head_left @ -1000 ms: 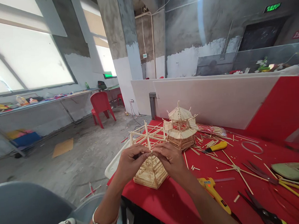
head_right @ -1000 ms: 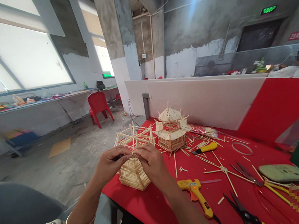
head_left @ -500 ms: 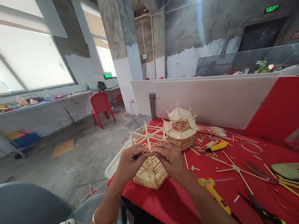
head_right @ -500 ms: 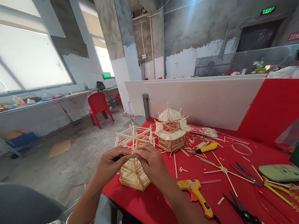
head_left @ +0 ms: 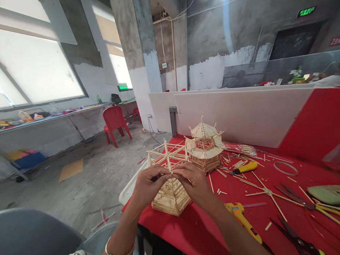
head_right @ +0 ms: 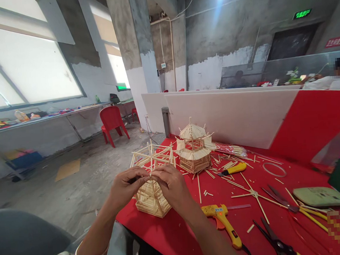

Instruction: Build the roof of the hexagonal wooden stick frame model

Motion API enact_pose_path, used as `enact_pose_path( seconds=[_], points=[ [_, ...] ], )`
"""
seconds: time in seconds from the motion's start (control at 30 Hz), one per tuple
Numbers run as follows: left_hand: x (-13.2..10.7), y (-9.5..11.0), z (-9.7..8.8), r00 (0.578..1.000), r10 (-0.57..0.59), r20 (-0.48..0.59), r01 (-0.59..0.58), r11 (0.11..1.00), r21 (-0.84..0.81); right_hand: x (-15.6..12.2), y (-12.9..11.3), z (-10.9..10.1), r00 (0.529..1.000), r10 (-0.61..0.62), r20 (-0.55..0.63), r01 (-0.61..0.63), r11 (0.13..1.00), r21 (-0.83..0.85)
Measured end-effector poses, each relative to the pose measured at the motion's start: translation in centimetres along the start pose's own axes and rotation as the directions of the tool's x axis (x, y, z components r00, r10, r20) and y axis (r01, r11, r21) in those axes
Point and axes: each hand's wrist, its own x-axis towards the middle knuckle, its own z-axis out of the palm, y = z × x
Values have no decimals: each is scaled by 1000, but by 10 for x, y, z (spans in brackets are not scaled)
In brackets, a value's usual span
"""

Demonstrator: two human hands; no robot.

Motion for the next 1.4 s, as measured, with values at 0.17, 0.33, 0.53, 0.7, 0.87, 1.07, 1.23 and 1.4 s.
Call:
enact_pose_path(
  seconds=[0.17, 0.33, 0.53, 0.7, 0.87, 1.07, 1.23, 1.4],
  points=[
    [0, 0, 0, 1000, 2, -4, -2, 1000, -2, 0, 1, 0, 1000, -4, 2, 4, 1000, -5],
    [0, -1, 0, 1000, 1, -10, -1, 1000, -8, -1, 1, 0, 1000, 8, 12, -8, 1000, -10],
    [0, -2, 0, 1000, -1, -7, 1, 1000, -9, -1, 0, 0, 1000, 8, 20, -8, 1000, -3],
    [0, -1, -1, 1000, 2, -9, -2, 1000, -8, -1, 0, 0, 1000, 7, 21, -7, 1000, -9],
    [0, -1, 0, 1000, 5, -6, -5, 1000, -18, -2, 2, 1, 1000, 5, 11, -5, 1000, -14],
    [0, -1, 0, 1000, -5, 1, 5, 1000, -12, -1, 0, 0, 1000, -4, 7, 4, 1000, -19],
    [-1, -1, 0, 1000, -2, -1, 2, 999, -32, -1, 0, 0, 1000, -2, 15, 2, 1000, -13],
    [-1, -2, 0, 1000, -12, 10, 12, 999, -40, -1, 1, 1, 1000, -9, 13, 9, 1000, -5]
  ],
)
